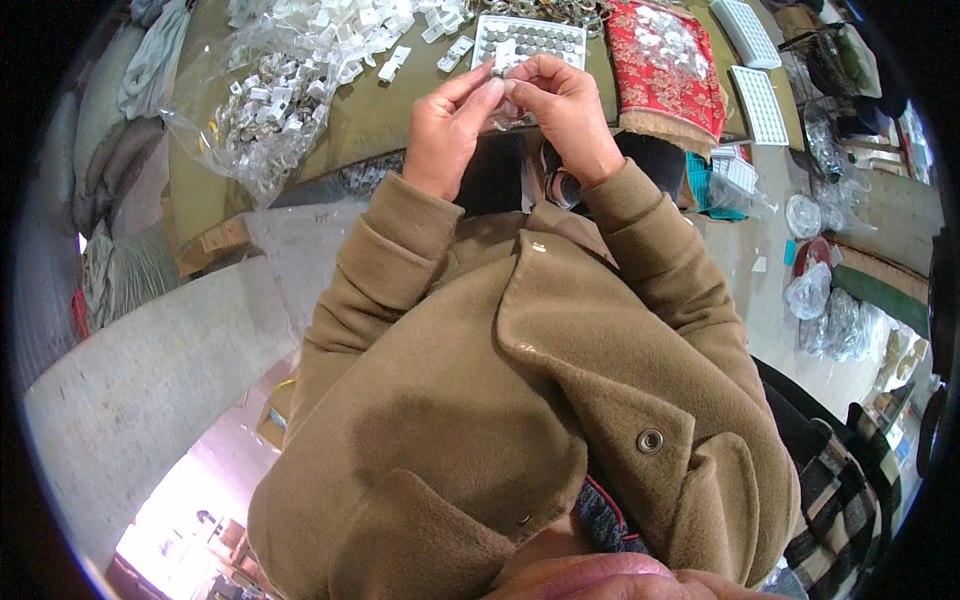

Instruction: The person unpacks small white plastic LED modules from a bag and repeatedly inserts metal keyring-style clips into the modules, testing each by pressing a button to light a blue LED. The person places the assembled units on a red cloth on the table.

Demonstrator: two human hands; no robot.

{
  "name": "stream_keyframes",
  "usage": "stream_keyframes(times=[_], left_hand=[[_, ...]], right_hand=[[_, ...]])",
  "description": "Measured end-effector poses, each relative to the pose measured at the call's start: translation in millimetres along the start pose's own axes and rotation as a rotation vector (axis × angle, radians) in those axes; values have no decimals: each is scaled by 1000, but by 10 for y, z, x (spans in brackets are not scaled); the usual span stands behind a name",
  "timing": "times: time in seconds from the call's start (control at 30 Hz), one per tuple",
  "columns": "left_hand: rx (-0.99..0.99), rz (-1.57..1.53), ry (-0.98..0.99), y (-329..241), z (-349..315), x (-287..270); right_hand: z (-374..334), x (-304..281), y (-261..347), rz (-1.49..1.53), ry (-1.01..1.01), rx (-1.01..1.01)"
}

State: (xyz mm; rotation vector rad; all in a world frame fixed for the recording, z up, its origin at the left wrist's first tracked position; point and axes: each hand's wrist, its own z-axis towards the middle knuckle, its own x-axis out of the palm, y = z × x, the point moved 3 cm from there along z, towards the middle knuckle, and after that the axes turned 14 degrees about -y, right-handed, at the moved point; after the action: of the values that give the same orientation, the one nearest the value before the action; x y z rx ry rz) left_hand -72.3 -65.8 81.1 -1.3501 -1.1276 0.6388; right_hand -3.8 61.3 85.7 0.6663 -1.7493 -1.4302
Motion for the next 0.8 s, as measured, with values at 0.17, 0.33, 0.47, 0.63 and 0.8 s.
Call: stream_keyframes(times=[0.17,0.33,0.47,0.63,0.8], left_hand=[[-54,58,-76,-58,8,-66],[-21,70,-178,-70,-28,-81],[6,50,-182,-112,-64,-55],[-96,-210,-217,-164,-153,25],[-197,-289,-169,-208,-158,50]], right_hand=[[-46,13,-15,-26,65,63],[-69,26,45,229,53,221],[-75,23,62,316,86,328],[-71,-6,6,508,111,428],[-27,-6,-44,676,225,464]])
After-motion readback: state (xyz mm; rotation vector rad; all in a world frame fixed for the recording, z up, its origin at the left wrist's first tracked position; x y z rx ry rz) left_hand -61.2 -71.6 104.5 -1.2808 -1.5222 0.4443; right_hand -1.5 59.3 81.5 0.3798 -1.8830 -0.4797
